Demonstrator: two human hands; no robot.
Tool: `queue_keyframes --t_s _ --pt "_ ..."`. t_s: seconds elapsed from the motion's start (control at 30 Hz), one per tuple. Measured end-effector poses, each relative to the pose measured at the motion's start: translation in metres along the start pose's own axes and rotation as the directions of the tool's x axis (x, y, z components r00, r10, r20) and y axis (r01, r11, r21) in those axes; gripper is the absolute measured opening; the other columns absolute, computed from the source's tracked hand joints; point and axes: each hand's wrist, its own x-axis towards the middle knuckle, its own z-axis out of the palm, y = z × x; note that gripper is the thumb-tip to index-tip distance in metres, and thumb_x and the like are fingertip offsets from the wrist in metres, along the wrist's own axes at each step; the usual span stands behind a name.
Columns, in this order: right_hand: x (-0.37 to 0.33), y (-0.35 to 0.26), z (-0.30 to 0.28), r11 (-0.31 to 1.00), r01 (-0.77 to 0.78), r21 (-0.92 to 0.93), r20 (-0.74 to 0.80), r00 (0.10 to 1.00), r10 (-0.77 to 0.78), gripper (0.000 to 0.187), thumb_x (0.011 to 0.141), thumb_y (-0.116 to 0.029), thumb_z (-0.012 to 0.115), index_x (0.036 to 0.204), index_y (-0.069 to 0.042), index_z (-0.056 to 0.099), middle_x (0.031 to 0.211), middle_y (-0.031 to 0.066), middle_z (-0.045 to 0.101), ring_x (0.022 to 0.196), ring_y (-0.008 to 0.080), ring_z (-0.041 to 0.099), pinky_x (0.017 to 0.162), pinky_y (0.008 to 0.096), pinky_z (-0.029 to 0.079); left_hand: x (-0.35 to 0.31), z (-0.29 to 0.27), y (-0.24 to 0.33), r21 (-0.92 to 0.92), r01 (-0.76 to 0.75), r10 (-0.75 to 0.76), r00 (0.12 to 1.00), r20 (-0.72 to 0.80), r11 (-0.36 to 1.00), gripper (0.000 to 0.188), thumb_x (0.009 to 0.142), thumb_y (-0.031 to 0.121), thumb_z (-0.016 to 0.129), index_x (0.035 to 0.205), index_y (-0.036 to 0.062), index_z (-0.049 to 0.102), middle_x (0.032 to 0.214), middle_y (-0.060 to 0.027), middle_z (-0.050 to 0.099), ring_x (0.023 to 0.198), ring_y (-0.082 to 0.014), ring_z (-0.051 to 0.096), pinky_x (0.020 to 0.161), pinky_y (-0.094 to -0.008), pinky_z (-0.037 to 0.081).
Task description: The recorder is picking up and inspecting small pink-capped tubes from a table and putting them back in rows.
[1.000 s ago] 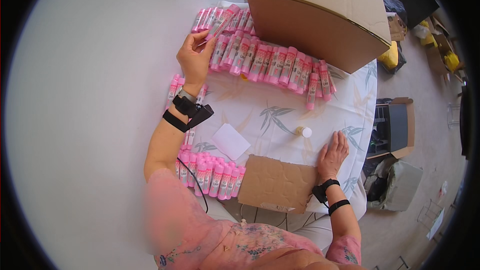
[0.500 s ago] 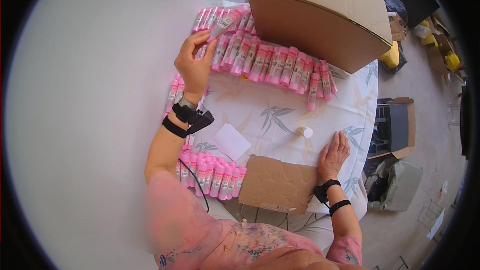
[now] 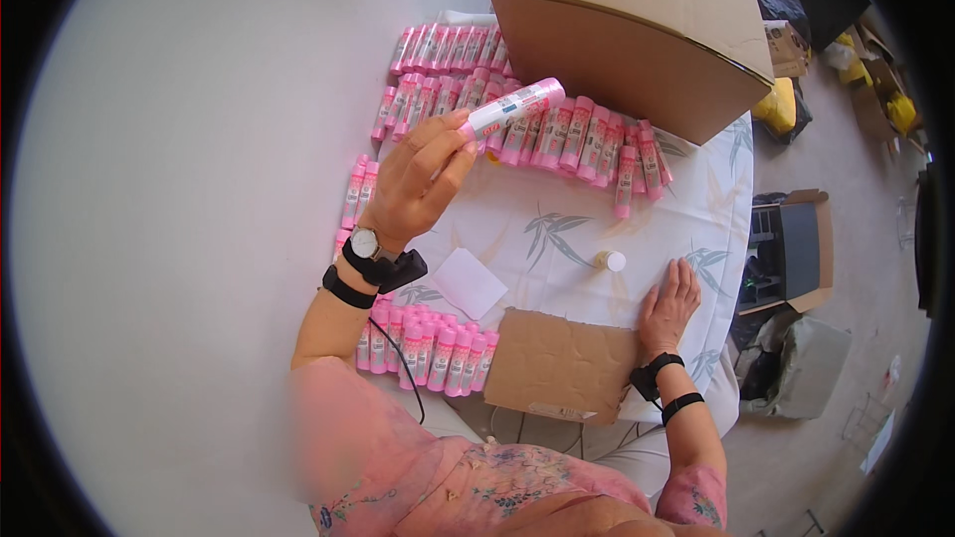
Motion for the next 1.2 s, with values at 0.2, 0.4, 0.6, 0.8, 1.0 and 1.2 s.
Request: queue_keyframes --t_s 0.2,0.4,0.6,0.8,1.0,1.2 --pt "0.000 0.000 0.000 1.000 -0.008 -0.007 0.012 1.000 0.008 0.061 0.091 -0.014 0.057 0.148 -0.001 0.041 0.155 0.0182 0.038 0.146 0.0363 0.030 0.122 0.0516 0.019 0.003 -0.001 0.002 0.029 -0.057 0.056 0.998 0.009 0.998 0.019 0.080 -0.005 0.076 0.095 -0.0026 0.065 0.112 -0.0119 0.062 0.110 -0.0328 0.068 0.090 -0.0424 0.064" --pt "0.000 0.000 0.001 1.000 -0.008 -0.011 0.015 1.000 0.008 0.062 0.091 -0.014 0.057 0.149 -0.001 0.040 0.155 0.0181 0.038 0.146 0.0363 0.030 0.122 0.0515 0.019 0.007 -0.005 0.007 0.045 -0.066 0.065 0.997 0.039 0.997 0.018 0.080 -0.007 0.075 0.093 -0.0030 0.064 0.109 -0.0107 0.062 0.110 -0.0318 0.067 0.091 -0.0427 0.064" --pt "0.000 -0.003 -0.001 1.000 -0.004 0.002 -0.003 1.000 0.004 0.061 0.090 -0.013 0.057 0.148 -0.001 0.041 0.154 0.0183 0.039 0.145 0.0369 0.031 0.121 0.0517 0.021 0.009 -0.011 0.012 0.074 -0.165 0.160 0.984 0.075 0.984 0.017 0.077 -0.009 0.077 0.086 -0.0046 0.063 0.106 -0.0095 0.059 0.109 -0.0303 0.067 0.091 -0.0417 0.065" --pt "-0.003 0.000 -0.004 0.998 0.009 0.057 -0.044 0.999 -0.006 0.058 0.091 -0.011 0.057 0.147 -0.003 0.043 0.153 0.0187 0.041 0.143 0.0391 0.033 0.120 0.0515 0.023 0.017 -0.037 0.039 0.072 -0.234 0.227 0.969 0.098 0.969 0.016 0.074 -0.012 0.078 0.082 -0.0044 0.066 0.104 -0.0090 0.059 0.111 -0.0299 0.066 0.089 -0.0408 0.065" --pt "-0.008 0.021 0.000 0.973 0.049 0.227 -0.102 0.994 -0.026 0.053 0.093 -0.014 0.058 0.145 -0.005 0.049 0.151 0.0167 0.046 0.143 0.0356 0.037 0.121 0.0493 0.023 0.037 -0.095 0.097 0.063 -0.313 0.297 0.937 0.182 0.948 0.019 0.075 -0.011 0.076 0.073 -0.0014 0.060 0.101 -0.0072 0.056 0.109 -0.0273 0.066 0.091 -0.0383 0.065" --pt "0.001 -0.006 -0.041 0.700 0.004 0.714 0.013 1.000 -0.019 0.046 0.103 -0.026 0.056 0.144 -0.004 0.053 0.147 0.0154 0.052 0.139 0.0299 0.046 0.117 0.0432 0.032 0.049 -0.148 0.167 -0.143 -0.391 0.414 0.883 0.220 0.909 0.006 0.084 -0.005 0.064 0.084 0.0009 0.062 0.100 -0.0066 0.057 0.111 -0.0256 0.065 0.101 -0.0380 0.061"
